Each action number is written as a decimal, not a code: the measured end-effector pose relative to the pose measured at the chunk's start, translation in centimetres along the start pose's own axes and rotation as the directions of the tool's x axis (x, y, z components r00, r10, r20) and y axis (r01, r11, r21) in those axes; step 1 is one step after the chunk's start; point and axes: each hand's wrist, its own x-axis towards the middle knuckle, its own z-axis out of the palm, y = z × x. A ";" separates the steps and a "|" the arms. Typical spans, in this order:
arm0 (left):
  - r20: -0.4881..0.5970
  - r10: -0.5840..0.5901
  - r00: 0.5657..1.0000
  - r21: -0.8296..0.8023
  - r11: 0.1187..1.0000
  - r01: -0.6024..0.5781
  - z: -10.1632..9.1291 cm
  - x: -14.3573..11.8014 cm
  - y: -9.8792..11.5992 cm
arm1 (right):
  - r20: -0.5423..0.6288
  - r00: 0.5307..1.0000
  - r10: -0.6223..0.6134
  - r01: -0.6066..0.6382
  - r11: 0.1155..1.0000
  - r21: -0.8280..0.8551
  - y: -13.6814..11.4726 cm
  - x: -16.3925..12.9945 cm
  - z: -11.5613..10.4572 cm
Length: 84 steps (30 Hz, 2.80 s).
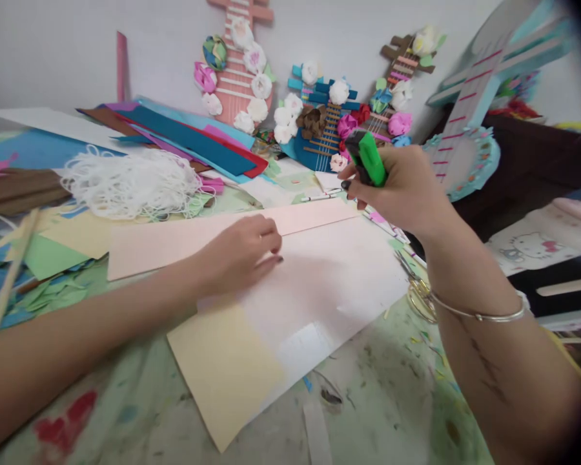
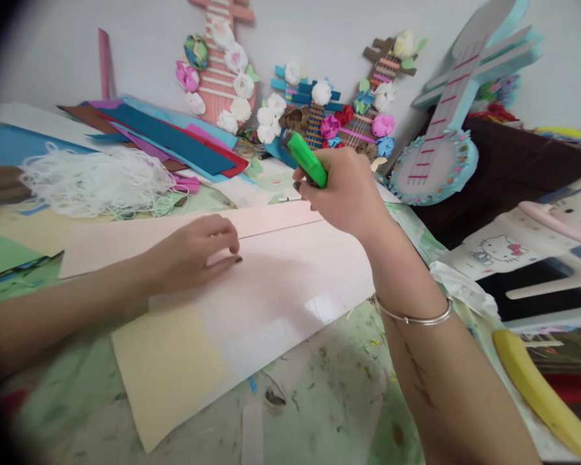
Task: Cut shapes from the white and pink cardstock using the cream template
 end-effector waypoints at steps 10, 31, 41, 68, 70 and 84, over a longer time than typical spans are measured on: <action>0.146 0.212 0.966 -0.023 0.977 -0.211 1.4 -2.7 6.7 | 0.310 0.949 -0.060 0.123 0.974 -0.188 -0.1 -6.4 3.3; -0.180 0.371 0.911 0.295 0.904 -0.310 2.3 -1.4 7.4 | 0.084 0.813 -0.576 0.562 0.815 0.144 3.8 -11.3 8.2; -0.299 0.321 0.899 0.157 0.945 -0.286 3.7 -3.1 7.7 | 0.019 0.760 -0.650 0.649 0.760 0.038 2.9 -11.4 8.5; -0.202 0.312 0.928 0.046 0.950 -0.309 2.8 -2.4 7.5 | 0.138 0.728 -0.672 0.666 0.740 0.096 2.8 -11.3 8.1; -0.217 0.276 0.936 0.010 0.960 -0.280 2.9 -2.6 7.5 | 0.126 0.725 -0.678 0.668 0.735 0.112 2.8 -11.3 8.2; -0.139 0.236 0.962 -0.043 0.969 -0.244 2.6 -2.4 7.0 | 0.111 0.712 -0.693 0.681 0.721 0.131 3.0 -11.1 8.5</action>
